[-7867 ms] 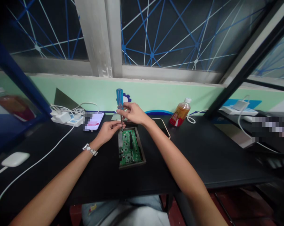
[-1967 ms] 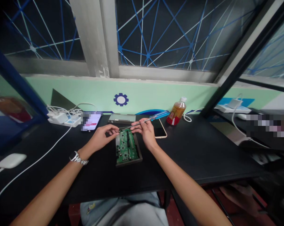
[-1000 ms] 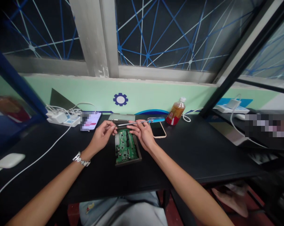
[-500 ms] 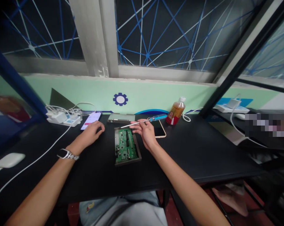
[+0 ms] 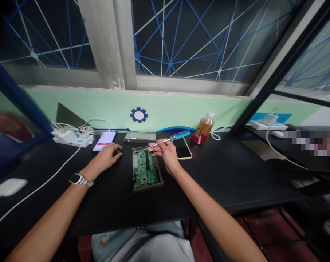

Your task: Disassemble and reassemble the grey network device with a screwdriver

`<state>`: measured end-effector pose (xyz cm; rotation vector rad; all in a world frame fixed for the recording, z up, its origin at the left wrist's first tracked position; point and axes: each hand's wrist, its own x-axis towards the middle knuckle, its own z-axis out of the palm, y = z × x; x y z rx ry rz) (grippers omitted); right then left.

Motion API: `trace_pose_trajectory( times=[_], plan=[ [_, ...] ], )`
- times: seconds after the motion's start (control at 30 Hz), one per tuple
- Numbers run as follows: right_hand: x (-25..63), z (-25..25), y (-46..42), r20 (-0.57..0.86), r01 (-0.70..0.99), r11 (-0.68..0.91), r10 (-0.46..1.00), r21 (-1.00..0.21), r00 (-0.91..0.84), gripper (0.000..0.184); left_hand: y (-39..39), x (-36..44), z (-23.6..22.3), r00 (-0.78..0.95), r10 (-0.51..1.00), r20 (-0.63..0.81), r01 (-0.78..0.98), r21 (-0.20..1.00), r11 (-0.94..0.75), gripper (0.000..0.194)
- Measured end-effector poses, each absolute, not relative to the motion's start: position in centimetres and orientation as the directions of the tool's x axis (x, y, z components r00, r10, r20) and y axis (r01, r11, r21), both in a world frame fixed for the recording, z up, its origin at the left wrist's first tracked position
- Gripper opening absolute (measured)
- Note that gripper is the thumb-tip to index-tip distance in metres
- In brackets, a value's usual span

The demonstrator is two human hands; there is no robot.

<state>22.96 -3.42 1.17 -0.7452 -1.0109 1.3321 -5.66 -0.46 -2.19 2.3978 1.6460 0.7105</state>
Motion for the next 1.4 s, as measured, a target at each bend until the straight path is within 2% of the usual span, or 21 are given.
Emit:
trace_pose_trajectory(
  times=[0.33, 0.43, 0.53, 0.6, 0.67, 0.77, 0.93, 1.07, 1.13, 1.2, 1.27, 1.33, 1.4],
  plan=[
    [23.5, 1.2, -2.8, 0.183, -0.346, 0.165, 0.983, -0.923, -0.021, 0.032, 0.1, -5.6, -2.8, 0.27, 0.896, 0.354, 0.832, 0.384, -0.402, 0.019],
    [24.5, 1.7, -2.5, 0.205, -0.215, 0.208, 0.978, -0.954, 0.038, 0.038, -0.4, -5.3, -2.1, 0.301, 0.873, 0.383, 0.806, 0.387, -0.448, 0.018],
    [25.9, 1.8, -2.1, 0.246, 0.087, 0.238, 0.964, -0.967, 0.105, 0.042, -1.0, -4.0, -1.6, 0.353, 0.824, 0.444, 0.724, 0.428, -0.541, 0.023],
    [26.7, 1.7, -1.9, 0.276, 0.392, 0.227, 0.959, -0.891, 0.071, 0.042, -1.4, -2.7, -1.5, 0.355, 0.815, 0.458, 0.664, 0.49, -0.565, 0.027],
    [27.0, 1.5, -1.8, 0.256, 0.685, 0.193, 0.967, -0.702, -0.011, 0.042, -1.6, -1.5, -1.8, 0.335, 0.829, 0.448, 0.615, 0.563, -0.553, 0.029],
    [26.8, 1.0, -2.1, 0.132, 0.889, 0.132, 0.988, -0.439, -0.082, 0.037, -1.7, -0.3, -2.3, 0.292, 0.839, 0.46, 0.56, 0.629, -0.539, 0.027],
    [25.9, 0.5, -2.9, 0.048, 0.946, 0.075, 0.997, -0.315, -0.063, 0.025, -0.9, -0.1, -2.9, 0.195, 0.865, 0.462, 0.504, 0.71, -0.492, 0.023],
    [25.4, 1.1, -3.4, 0.043, 0.968, 0.075, 0.997, -0.241, -0.067, 0.022, 0.0, -0.3, -3.2, 0.142, 0.909, 0.392, 0.436, 0.8, -0.413, 0.022],
    [25.0, 1.6, -3.9, 0.091, 0.979, 0.087, 0.993, -0.184, -0.071, 0.025, 0.4, -0.4, -3.3, 0.131, 0.923, 0.362, 0.406, 0.83, -0.383, 0.023],
    [24.3, 2.2, -4.5, 0.197, 0.981, 0.153, 0.972, -0.119, -0.128, 0.028, 0.7, -0.4, -3.4, 0.123, 0.933, 0.338, 0.381, 0.852, -0.359, 0.024],
    [23.2, 2.5, -5.4, 0.299, 0.951, 0.303, 0.915, -0.062, -0.272, 0.034, 0.8, -0.3, -3.5, 0.114, 0.939, 0.323, 0.369, 0.864, -0.342, 0.025],
    [22.0, 2.4, -6.2, 0.318, 0.907, 0.42, 0.859, 0.007, -0.401, 0.04, 0.7, -0.3, -3.5, 0.107, 0.942, 0.318, 0.364, 0.869, -0.335, 0.024],
    [21.0, 2.0, -6.8, 0.302, 0.895, 0.441, 0.845, 0.07, -0.44, 0.042, 0.6, -0.3, -3.4, 0.103, 0.943, 0.317, 0.363, 0.871, -0.332, 0.024]
  ],
)
